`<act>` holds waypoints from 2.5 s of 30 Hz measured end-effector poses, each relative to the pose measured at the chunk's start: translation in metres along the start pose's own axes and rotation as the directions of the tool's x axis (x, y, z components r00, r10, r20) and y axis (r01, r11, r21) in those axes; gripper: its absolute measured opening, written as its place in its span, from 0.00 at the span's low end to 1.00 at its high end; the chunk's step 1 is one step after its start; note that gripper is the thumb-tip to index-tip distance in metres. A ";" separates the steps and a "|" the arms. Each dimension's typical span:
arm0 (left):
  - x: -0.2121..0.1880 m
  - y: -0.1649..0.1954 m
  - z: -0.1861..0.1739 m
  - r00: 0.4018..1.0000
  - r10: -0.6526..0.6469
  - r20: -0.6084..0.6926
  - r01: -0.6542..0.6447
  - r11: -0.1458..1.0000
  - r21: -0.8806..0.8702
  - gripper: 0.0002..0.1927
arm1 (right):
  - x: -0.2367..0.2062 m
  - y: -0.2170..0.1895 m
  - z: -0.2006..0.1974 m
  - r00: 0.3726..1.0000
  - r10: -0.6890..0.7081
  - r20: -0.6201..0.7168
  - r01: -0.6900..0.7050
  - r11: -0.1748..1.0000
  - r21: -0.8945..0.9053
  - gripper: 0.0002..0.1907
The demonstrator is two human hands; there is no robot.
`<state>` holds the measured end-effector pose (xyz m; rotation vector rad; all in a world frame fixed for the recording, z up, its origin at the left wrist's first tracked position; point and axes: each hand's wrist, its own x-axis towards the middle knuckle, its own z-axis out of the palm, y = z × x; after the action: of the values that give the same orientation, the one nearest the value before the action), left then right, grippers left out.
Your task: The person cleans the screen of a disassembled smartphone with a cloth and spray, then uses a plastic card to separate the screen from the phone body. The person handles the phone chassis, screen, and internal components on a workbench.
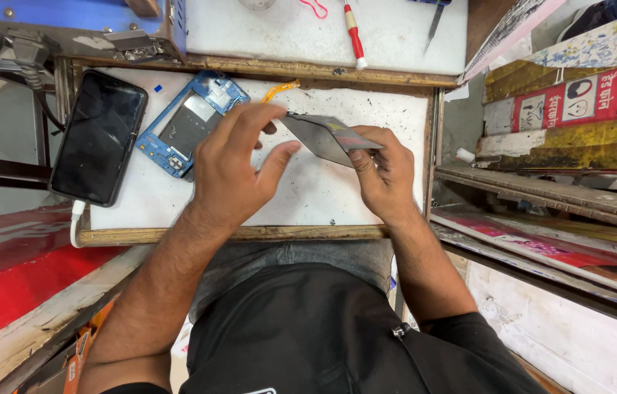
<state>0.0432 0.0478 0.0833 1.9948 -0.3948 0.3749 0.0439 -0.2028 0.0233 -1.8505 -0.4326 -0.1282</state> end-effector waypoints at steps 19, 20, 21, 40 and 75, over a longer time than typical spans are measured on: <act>0.031 0.008 0.025 0.963 0.255 0.086 -0.262 0.961 0.092 0.04 | -0.006 0.016 0.021 0.950 0.137 -0.281 -0.086 0.979 0.186 0.11; 0.031 0.007 0.023 0.970 0.222 0.095 -0.228 0.972 0.055 0.04 | -0.005 0.017 0.025 0.949 0.128 -0.288 -0.064 0.973 0.223 0.11; 0.032 0.005 0.020 0.976 0.189 0.105 -0.192 0.981 0.018 0.04 | -0.004 0.018 0.027 0.948 0.120 -0.295 -0.042 0.965 0.259 0.12; 0.027 -0.026 0.059 0.993 0.039 -0.115 -0.061 0.979 -0.196 0.07 | 0.027 -0.050 -0.023 0.967 -0.045 -0.253 -0.031 0.957 -0.289 0.11; 0.033 -0.002 0.049 0.964 0.264 0.027 -0.264 0.965 -0.011 0.10 | 0.006 -0.056 -0.041 0.966 0.034 -0.256 -0.086 0.977 -0.194 0.11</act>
<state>0.0776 0.0004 0.0747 1.9457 -0.6825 0.5116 0.0350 -0.2258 0.0883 -2.0143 -0.1906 -0.3732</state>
